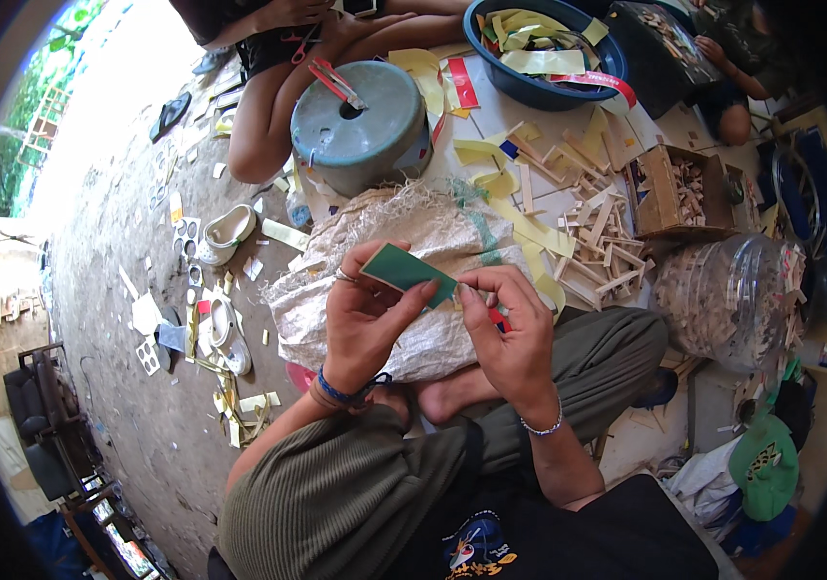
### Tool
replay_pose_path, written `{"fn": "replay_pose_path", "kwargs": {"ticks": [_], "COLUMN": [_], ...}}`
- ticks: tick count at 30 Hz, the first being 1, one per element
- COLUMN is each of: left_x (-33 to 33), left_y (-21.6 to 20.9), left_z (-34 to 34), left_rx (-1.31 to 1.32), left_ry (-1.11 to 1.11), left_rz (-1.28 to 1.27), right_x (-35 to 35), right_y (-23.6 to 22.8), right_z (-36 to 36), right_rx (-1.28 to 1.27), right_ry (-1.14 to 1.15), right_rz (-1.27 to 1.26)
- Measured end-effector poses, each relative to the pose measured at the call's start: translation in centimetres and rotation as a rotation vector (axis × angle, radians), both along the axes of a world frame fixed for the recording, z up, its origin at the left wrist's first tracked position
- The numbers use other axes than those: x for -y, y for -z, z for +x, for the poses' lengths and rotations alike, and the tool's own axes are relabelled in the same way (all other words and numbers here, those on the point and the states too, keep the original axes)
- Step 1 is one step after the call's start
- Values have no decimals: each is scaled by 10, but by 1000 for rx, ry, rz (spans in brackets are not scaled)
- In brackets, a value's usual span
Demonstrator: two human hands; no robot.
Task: The person assembles small rectangular craft pieces by folding and joining them into L-shaped frames. They use scissors to trim edges and repeatedly inspect the alignment of the joined parts while sitting on the floor.
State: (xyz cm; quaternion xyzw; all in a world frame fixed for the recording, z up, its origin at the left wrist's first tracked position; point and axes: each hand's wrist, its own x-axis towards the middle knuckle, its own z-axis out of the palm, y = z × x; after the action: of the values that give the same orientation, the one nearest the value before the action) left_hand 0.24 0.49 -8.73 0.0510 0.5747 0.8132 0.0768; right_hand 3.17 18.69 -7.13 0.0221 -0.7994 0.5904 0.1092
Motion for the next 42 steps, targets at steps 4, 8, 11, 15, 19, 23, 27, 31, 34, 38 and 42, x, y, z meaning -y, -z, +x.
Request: {"fn": "replay_pose_path", "kwargs": {"ticks": [4,8,11,15,19,23,27,31,34,38,42], "left_x": [-4,-12,-1,-3,-5,-3,-1,3,10,22,30], "left_y": [0,0,-3,1,7,11,17,23,24,24,25], "left_z": [-1,-7,-14,-3,-1,-1,-1,-8,-12,-17,-19], "left_rx": [9,-168,-481,-234,-125,-98,1,194,257,277,344], "left_ry": [-10,-252,-202,-28,-45,-33,-15,-47,-110,-299,-396], "left_rz": [37,-205,-740,-480,-377,-357,-310,-171,-76,-14,87], "right_x": [-1,8,15,22,18,15,11,2,-21,-73,-103], "right_y": [6,17,24,22,16,13,15,33,63,100,100], "right_z": [2,4,2,-4,-5,-6,-7,-4,-10,-14,-4], "right_rx": [50,255,271,207,155,55,99,77,191,168,115], "right_ry": [3,10,42,137,115,127,126,130,213,416,459], "right_rz": [-19,-323,-333,-315,-237,-132,-130,-83,-142,6,387]}}
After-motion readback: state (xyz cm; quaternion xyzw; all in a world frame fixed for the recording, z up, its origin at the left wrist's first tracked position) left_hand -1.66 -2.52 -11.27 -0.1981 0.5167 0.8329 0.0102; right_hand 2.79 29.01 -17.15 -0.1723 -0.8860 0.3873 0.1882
